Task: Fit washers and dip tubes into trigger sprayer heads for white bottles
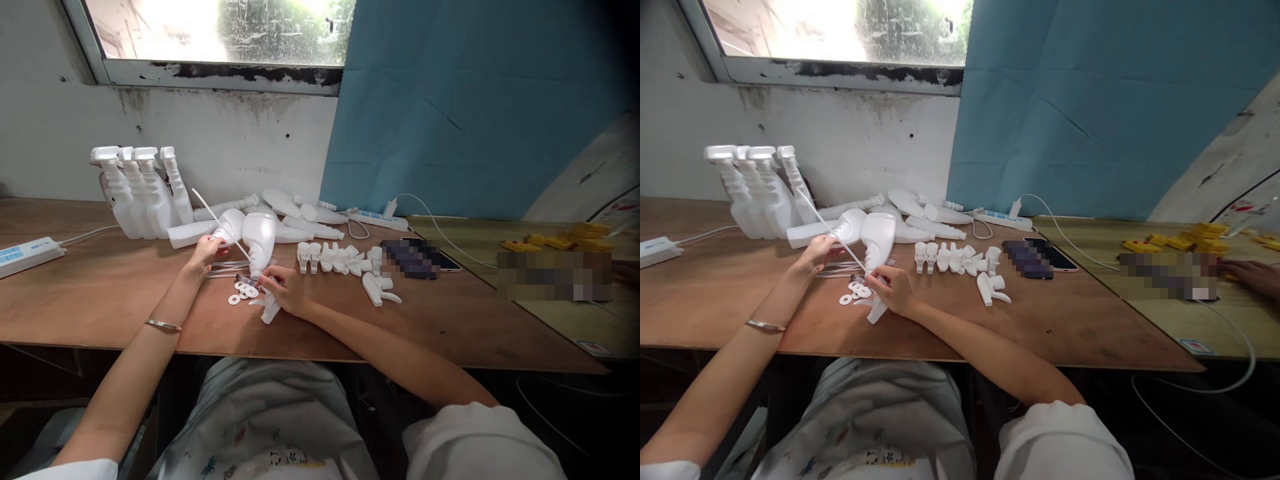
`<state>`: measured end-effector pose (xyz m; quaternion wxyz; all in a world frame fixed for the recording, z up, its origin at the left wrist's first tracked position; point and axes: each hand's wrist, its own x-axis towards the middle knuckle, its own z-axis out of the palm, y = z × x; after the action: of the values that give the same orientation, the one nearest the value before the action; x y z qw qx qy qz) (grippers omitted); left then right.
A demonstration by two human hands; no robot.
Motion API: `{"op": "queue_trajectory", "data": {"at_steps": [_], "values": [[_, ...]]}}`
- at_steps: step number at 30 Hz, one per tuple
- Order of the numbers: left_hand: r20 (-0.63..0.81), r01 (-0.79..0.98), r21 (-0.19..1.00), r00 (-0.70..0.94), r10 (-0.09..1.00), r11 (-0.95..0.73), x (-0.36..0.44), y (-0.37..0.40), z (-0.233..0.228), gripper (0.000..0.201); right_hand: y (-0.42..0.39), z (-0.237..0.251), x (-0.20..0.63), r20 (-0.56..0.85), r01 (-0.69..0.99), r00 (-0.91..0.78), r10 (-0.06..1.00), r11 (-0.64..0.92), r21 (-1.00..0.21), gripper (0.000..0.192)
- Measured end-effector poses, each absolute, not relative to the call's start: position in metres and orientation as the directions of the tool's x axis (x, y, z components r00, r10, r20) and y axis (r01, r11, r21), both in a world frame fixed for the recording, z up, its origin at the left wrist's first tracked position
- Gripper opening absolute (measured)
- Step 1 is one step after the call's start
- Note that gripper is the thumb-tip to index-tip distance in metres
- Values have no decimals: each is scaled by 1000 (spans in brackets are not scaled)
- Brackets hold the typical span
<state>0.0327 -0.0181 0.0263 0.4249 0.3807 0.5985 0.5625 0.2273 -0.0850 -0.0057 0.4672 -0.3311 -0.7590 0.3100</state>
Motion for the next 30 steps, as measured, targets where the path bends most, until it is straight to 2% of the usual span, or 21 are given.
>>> {"op": "queue_trajectory", "data": {"at_steps": [9,14,22,28,30], "values": [[-143,42,985,-314,938,165,33,-25,30,31,-85,-7,226,493,247,-324,807,575,-780,23],[-188,62,975,-277,942,213,35,-28,31,29,-79,-10,226,470,313,-222,855,519,-796,25],[-151,10,987,-281,948,160,36,-29,34,18,-65,-10,230,402,422,-79,912,396,-815,19],[-170,-61,985,-289,942,159,34,-27,33,12,-62,-12,232,352,513,-30,936,317,-798,11],[-164,-84,986,-289,943,145,34,-26,33,7,-62,-13,232,345,526,-22,938,304,-794,15]]}}
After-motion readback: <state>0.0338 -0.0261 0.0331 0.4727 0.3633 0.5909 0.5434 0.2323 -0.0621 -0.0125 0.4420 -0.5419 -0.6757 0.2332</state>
